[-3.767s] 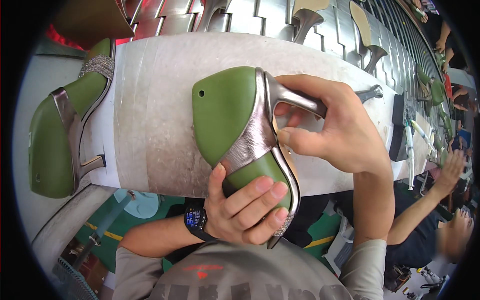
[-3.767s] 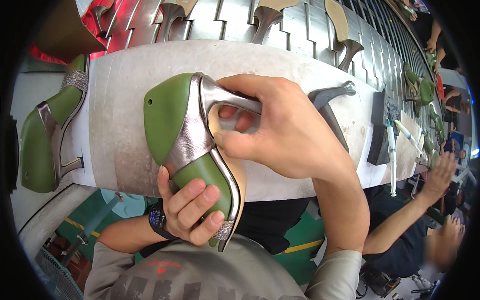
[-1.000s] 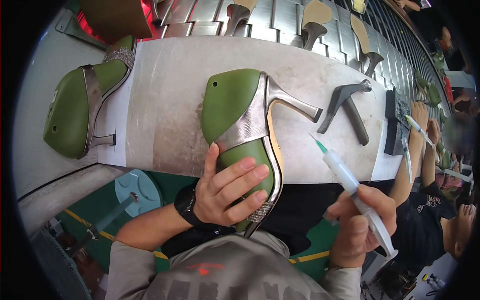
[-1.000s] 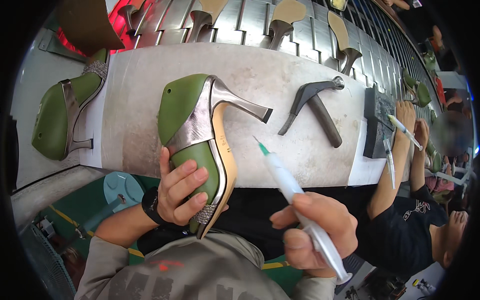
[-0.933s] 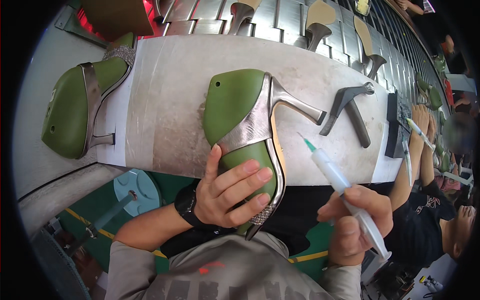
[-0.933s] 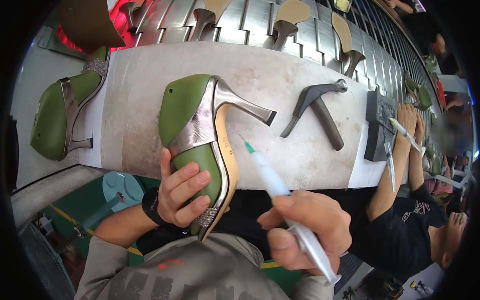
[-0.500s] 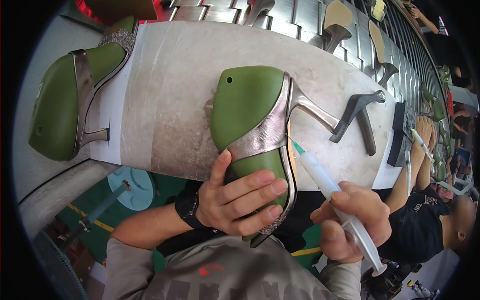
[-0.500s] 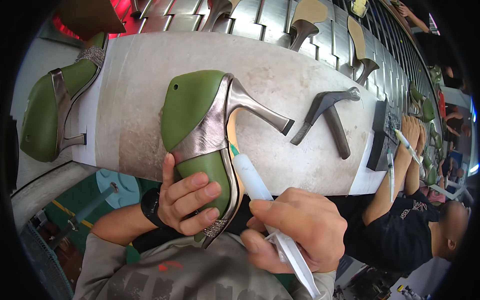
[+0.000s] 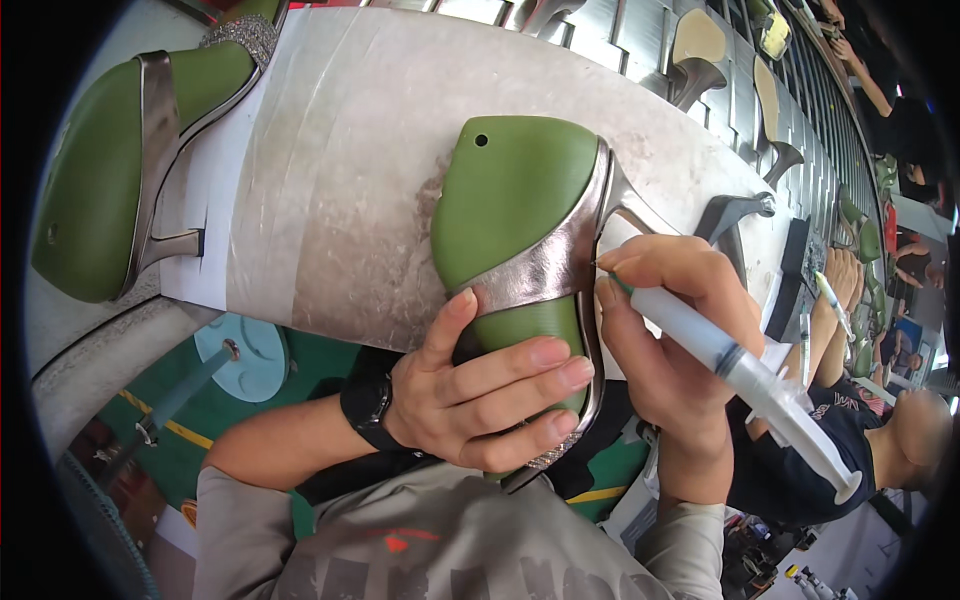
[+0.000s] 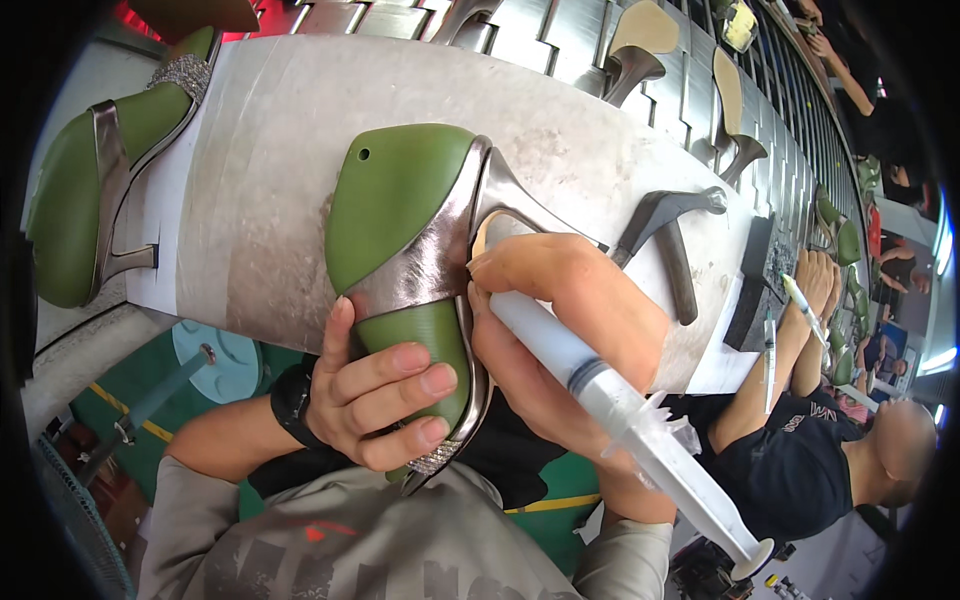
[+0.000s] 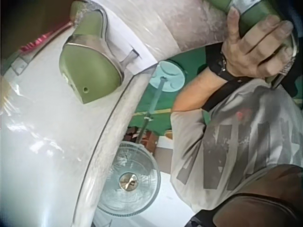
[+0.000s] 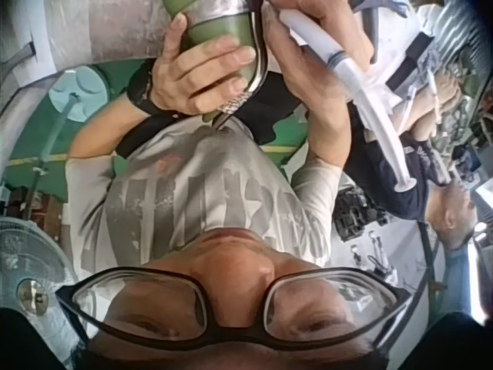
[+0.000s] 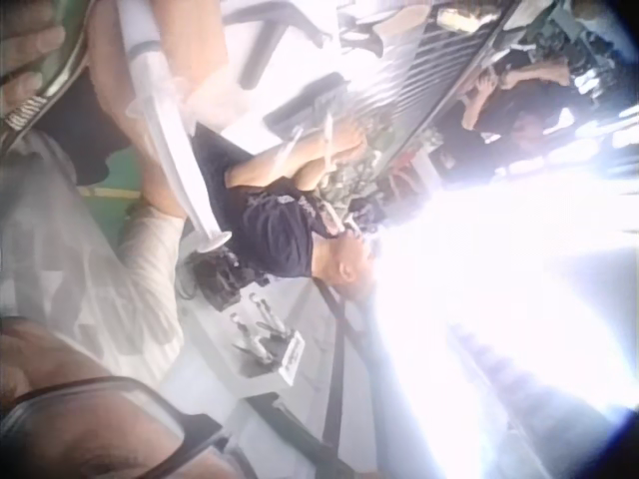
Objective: The person attaches soles to high-heeled shoes on shoe lasts by pressing the soles on by hand, tapping the edges with a hammer, applying adhesive with a syringe, and hammering the seams.
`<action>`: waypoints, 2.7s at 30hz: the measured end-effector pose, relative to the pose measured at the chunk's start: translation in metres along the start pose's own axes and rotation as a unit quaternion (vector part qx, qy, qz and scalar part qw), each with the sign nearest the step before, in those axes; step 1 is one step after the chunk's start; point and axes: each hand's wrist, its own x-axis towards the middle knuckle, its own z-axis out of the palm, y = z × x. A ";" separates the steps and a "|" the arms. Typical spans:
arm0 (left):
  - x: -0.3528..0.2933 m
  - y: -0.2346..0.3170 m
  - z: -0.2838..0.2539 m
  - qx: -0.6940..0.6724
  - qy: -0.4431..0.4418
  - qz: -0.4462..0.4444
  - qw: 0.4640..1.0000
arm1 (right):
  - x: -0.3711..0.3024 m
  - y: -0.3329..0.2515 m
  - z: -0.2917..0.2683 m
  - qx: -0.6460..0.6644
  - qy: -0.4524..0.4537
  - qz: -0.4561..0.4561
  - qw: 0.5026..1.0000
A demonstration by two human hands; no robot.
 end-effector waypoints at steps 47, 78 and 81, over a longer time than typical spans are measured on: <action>-0.003 -0.005 -0.001 -0.016 0.017 -0.002 1.000 | -0.005 -0.005 0.013 0.018 0.063 0.051 0.997; -0.004 -0.002 0.000 0.006 -0.016 0.019 1.000 | -0.073 -0.024 -0.039 0.110 0.141 0.153 0.972; -0.005 -0.003 0.002 0.006 -0.013 0.021 1.000 | -0.091 -0.029 -0.027 0.198 0.243 0.129 0.941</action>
